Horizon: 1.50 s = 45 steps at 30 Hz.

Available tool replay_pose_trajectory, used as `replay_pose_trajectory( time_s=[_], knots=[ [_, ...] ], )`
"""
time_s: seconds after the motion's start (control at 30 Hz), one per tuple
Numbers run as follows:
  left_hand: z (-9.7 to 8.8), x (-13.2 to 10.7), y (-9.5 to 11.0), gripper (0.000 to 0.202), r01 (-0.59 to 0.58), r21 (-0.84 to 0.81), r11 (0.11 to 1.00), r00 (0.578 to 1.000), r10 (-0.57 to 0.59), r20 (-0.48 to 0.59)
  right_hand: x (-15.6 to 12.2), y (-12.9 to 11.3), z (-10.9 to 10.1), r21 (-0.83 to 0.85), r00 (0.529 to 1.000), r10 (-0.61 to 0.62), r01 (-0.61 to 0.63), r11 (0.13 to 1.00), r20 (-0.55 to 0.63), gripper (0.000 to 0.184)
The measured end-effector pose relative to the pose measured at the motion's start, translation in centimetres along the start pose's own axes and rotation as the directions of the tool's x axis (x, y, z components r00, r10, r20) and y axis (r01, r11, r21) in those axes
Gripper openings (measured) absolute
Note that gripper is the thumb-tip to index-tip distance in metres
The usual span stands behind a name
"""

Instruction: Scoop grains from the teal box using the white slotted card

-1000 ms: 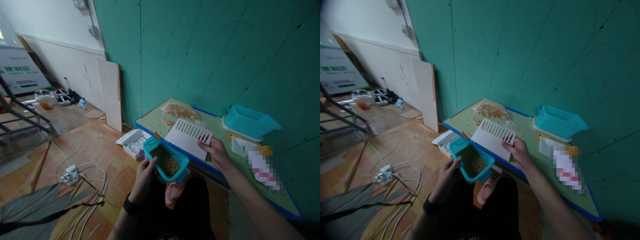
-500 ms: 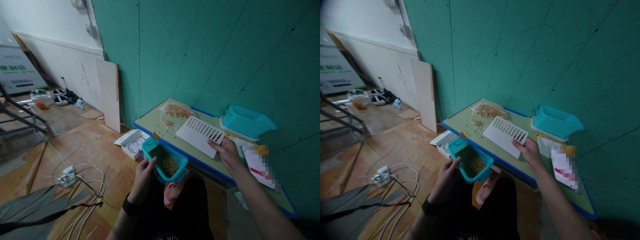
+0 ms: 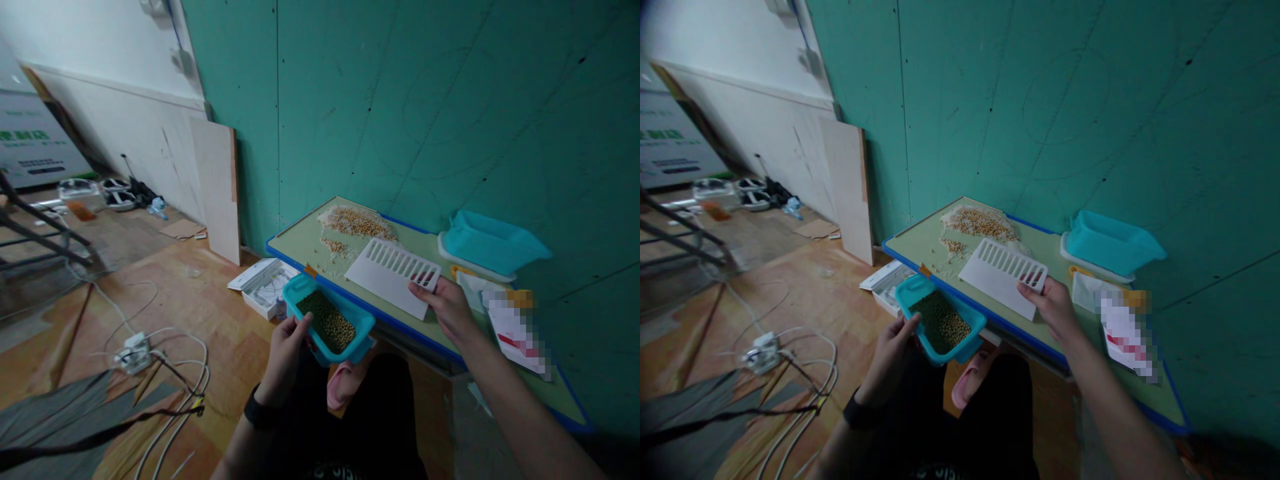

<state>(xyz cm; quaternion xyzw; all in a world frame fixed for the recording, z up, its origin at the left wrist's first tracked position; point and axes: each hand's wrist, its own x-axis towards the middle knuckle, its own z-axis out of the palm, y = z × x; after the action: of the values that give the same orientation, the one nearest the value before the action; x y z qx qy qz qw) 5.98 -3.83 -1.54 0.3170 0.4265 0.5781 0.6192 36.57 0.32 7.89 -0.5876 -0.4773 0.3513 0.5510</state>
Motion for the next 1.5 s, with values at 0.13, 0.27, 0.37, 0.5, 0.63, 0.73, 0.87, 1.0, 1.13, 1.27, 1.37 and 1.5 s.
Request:
replay_pose_trajectory(
  time_s=[0.13, 0.27, 0.37, 0.5, 0.63, 0.73, 0.87, 1.0, 1.13, 1.27, 1.37, 1.5],
  knots=[
    [-0.1, 0.0, -0.1, 0.045, 0.005, -0.017, 1.000, 1.000, -0.005, -0.006, -0.8, -0.5, 0.4, -0.019, 0.999, 0.005, -0.005, 1.000, 0.032, 0.054],
    [0.0, 0.0, -0.2, 0.046, 0.007, -0.029, 1.000, 1.000, -0.008, -0.020, -2.3, -1.0, 1.1, -0.021, 0.999, -0.009, 0.009, 1.000, 0.040, 0.050],
    [0.2, -0.2, 0.0, 0.050, 0.009, -0.041, 0.999, 1.000, -0.010, -0.029, -3.3, -1.0, 1.7, -0.016, 0.998, -0.013, 0.014, 1.000, 0.069, 0.048],
    [0.1, -0.2, 0.0, 0.049, 0.004, -0.025, 1.000, 0.999, -0.005, -0.040, -3.5, -0.9, 3.4, -0.013, 0.998, -0.049, 0.050, 0.999, 0.049, 0.044],
    [-0.9, 0.0, 0.1, 0.047, -0.034, 0.022, 0.999, 0.997, 0.035, -0.065, -2.3, -1.5, 6.3, -0.082, 0.982, -0.186, 0.182, 0.980, -0.036, 0.041],
    [-1.7, 0.1, 1.1, 0.047, -0.049, 0.049, 0.998, 0.995, 0.053, -0.088, -1.4, -2.0, 8.5, -0.171, 0.962, -0.269, 0.257, 0.951, -0.049, 0.041],
    [-2.2, 0.1, 3.1, 0.046, -0.066, 0.037, 0.997, 0.987, 0.071, -0.143, -1.2, -2.3, 10.2, -0.278, 0.947, -0.321, 0.301, 0.912, -0.026, 0.038],
    [-2.2, 0.5, 4.2, 0.045, -0.071, 0.016, 0.997, 0.984, 0.073, -0.165, -1.1, -2.2, 10.7, -0.308, 0.937, -0.348, 0.328, 0.893, -0.010, 0.036],
    [-2.4, 1.1, 4.4, 0.044, -0.086, 0.004, 0.996, 0.980, 0.085, -0.181, -0.8, -2.1, 10.8, -0.309, 0.937, -0.350, 0.330, 0.892, -0.010, 0.036],
    [-2.7, 1.5, 4.7, 0.043, -0.104, 0.027, 0.994, 0.980, 0.107, -0.167, -0.9, -2.3, 11.2, -0.305, 0.943, -0.331, 0.323, 0.896, 0.029, 0.037],
    [-2.8, 1.8, 4.9, 0.043, -0.127, 0.045, 0.991, 0.978, 0.132, -0.164, -1.3, -2.4, 11.5, -0.306, 0.946, -0.322, 0.320, 0.897, 0.044, 0.039],
    [-2.8, 1.9, 5.2, 0.041, -0.135, 0.045, 0.990, 0.976, 0.140, -0.167, -2.0, -2.2, 11.7, -0.282, 0.950, -0.304, 0.311, 0.908, 0.071, 0.038]
  ],
)
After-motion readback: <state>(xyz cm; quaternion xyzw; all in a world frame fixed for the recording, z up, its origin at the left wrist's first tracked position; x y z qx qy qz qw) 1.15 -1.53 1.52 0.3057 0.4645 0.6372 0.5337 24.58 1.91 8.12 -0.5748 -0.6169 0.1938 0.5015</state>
